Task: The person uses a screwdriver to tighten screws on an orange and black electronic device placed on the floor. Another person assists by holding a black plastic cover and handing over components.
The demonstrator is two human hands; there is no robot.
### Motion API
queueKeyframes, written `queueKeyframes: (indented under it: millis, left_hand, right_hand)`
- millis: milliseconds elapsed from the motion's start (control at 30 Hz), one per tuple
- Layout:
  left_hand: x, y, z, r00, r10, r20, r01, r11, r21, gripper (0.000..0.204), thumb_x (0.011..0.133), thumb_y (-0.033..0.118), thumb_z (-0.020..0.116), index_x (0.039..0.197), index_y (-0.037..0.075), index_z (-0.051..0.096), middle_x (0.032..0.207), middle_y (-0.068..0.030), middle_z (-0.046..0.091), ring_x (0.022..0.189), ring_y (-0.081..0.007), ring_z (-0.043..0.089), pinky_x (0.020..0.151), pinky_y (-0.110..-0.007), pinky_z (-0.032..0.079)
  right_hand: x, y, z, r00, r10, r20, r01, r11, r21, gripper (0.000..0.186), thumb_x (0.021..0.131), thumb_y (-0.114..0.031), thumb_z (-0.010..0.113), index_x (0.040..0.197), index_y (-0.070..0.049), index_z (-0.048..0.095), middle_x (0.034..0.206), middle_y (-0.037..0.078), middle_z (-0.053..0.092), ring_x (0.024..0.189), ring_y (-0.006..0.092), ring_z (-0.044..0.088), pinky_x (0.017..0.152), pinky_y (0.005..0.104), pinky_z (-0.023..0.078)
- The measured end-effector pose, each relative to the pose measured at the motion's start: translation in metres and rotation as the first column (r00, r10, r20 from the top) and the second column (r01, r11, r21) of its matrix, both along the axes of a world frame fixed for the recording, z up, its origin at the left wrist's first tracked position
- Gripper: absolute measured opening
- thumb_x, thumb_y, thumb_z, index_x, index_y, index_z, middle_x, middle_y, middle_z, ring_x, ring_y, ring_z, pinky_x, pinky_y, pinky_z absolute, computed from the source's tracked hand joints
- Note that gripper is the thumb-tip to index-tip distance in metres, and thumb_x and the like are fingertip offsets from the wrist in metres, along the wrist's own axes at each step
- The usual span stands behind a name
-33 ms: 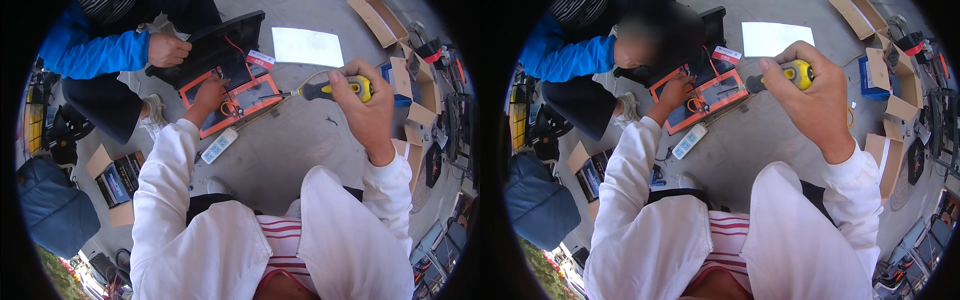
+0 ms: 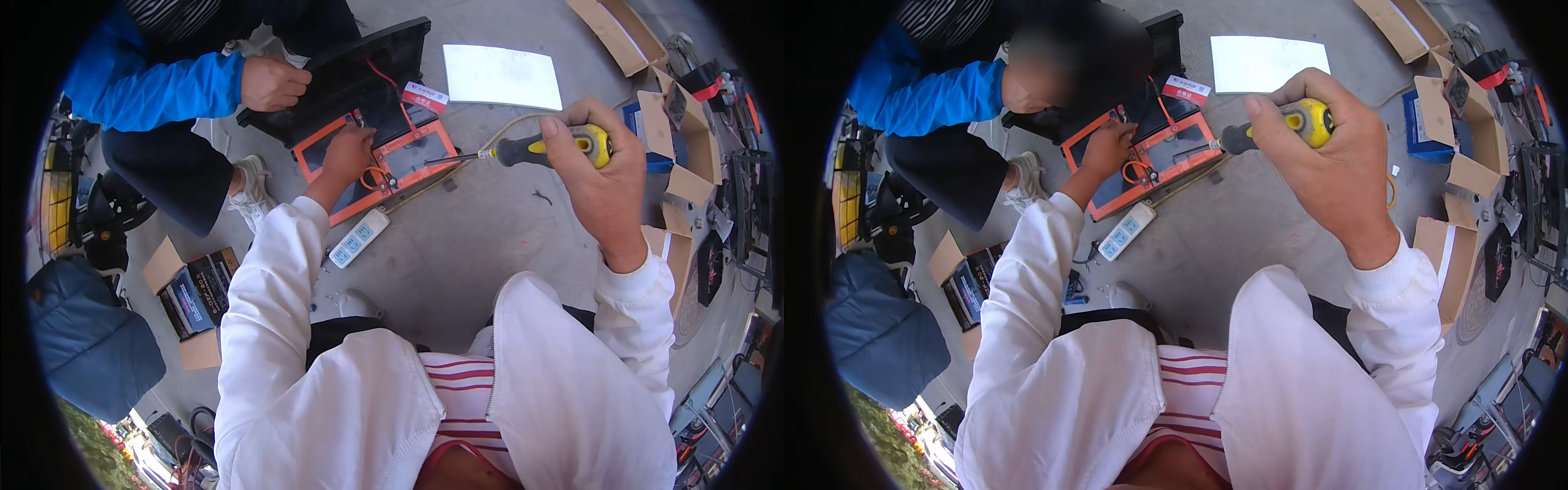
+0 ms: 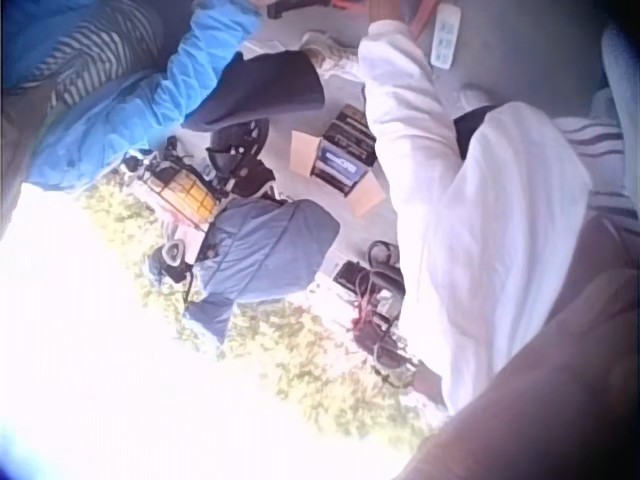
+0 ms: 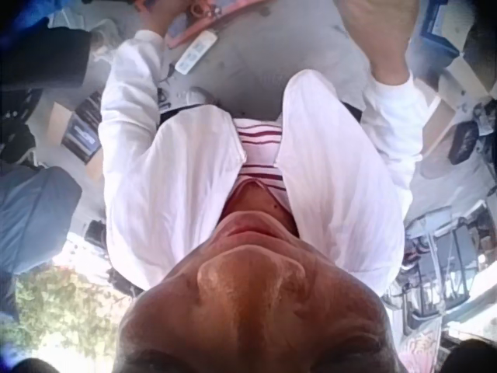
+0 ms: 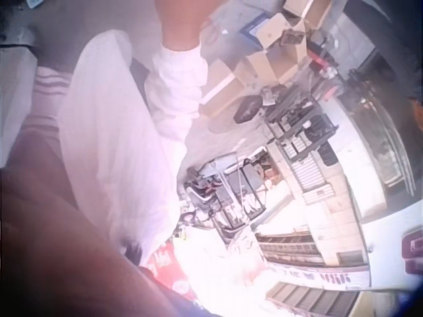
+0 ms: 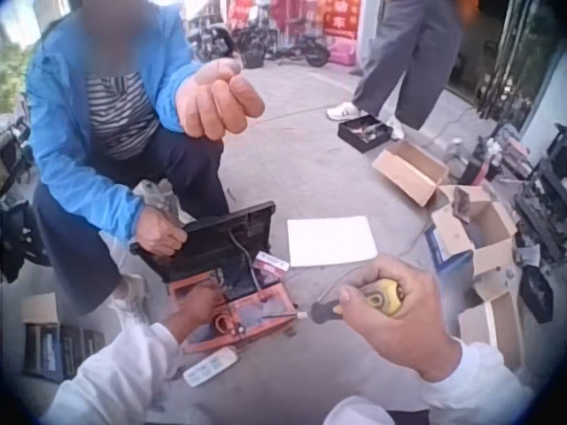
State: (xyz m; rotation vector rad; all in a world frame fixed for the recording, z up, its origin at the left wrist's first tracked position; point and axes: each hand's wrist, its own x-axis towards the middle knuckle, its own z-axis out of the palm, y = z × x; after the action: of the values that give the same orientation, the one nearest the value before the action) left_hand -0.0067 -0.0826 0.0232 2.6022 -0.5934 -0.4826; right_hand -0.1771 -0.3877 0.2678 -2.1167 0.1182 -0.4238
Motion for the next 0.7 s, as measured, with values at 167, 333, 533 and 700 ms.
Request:
queueKeyframes:
  millis: [167,333,533,700]
  left_hand:
    - [-0.014,-0.069,-0.014,0.808,0.379,-0.451,-0.534,0.794,-0.289,0.027,0.100,0.024,0.076,0.116,0.002,0.076,0.089,-0.0040,0.077,0.079,-0.0176,0.073,0.076,-0.030,0.060]
    - [-0.018,-0.093,-0.014,0.664,0.396,-0.633,-0.657,0.714,-0.243,0.022,0.102,0.022,0.075,0.111,0.002,0.073,0.097,-0.0032,0.077,0.082,-0.0127,0.071,0.074,-0.029,0.060]
    - [-0.015,-0.042,-0.003,0.612,0.348,-0.710,-0.652,0.731,-0.204,0.019,0.105,0.015,0.069,0.120,0.003,0.070,0.101,-0.0053,0.075,0.085,-0.0144,0.072,0.079,-0.032,0.062]
    - [0.000,0.020,0.011,0.555,0.242,-0.796,-0.660,0.711,-0.244,0.021,0.107,0.010,0.065,0.126,0.002,0.068,0.106,-0.0071,0.073,0.087,-0.0153,0.071,0.086,-0.032,0.062]
  right_hand:
    - [-0.012,-0.013,-0.001,0.999,-0.049,0.008,0.049,0.999,-0.012,0.030,0.097,-0.027,0.080,0.089,-0.001,0.069,0.074,0.004,0.068,0.070,0.0082,0.061,0.062,0.0240,0.047]
    - [-0.017,-0.017,0.002,0.998,-0.027,-0.055,0.029,0.999,0.030,0.029,0.097,-0.027,0.080,0.088,-0.002,0.068,0.073,0.004,0.068,0.070,0.0081,0.060,0.062,0.0243,0.047]
    - [-0.012,-0.014,-0.001,0.998,0.006,-0.061,-0.003,0.999,0.047,0.029,0.097,-0.026,0.080,0.089,-0.002,0.068,0.074,0.003,0.067,0.069,0.0083,0.060,0.061,0.0250,0.046]
    - [-0.003,0.001,-0.016,0.996,0.054,-0.070,-0.054,0.999,0.007,0.029,0.096,-0.029,0.080,0.092,-0.003,0.069,0.077,0.005,0.069,0.070,0.0109,0.064,0.062,0.0257,0.048]
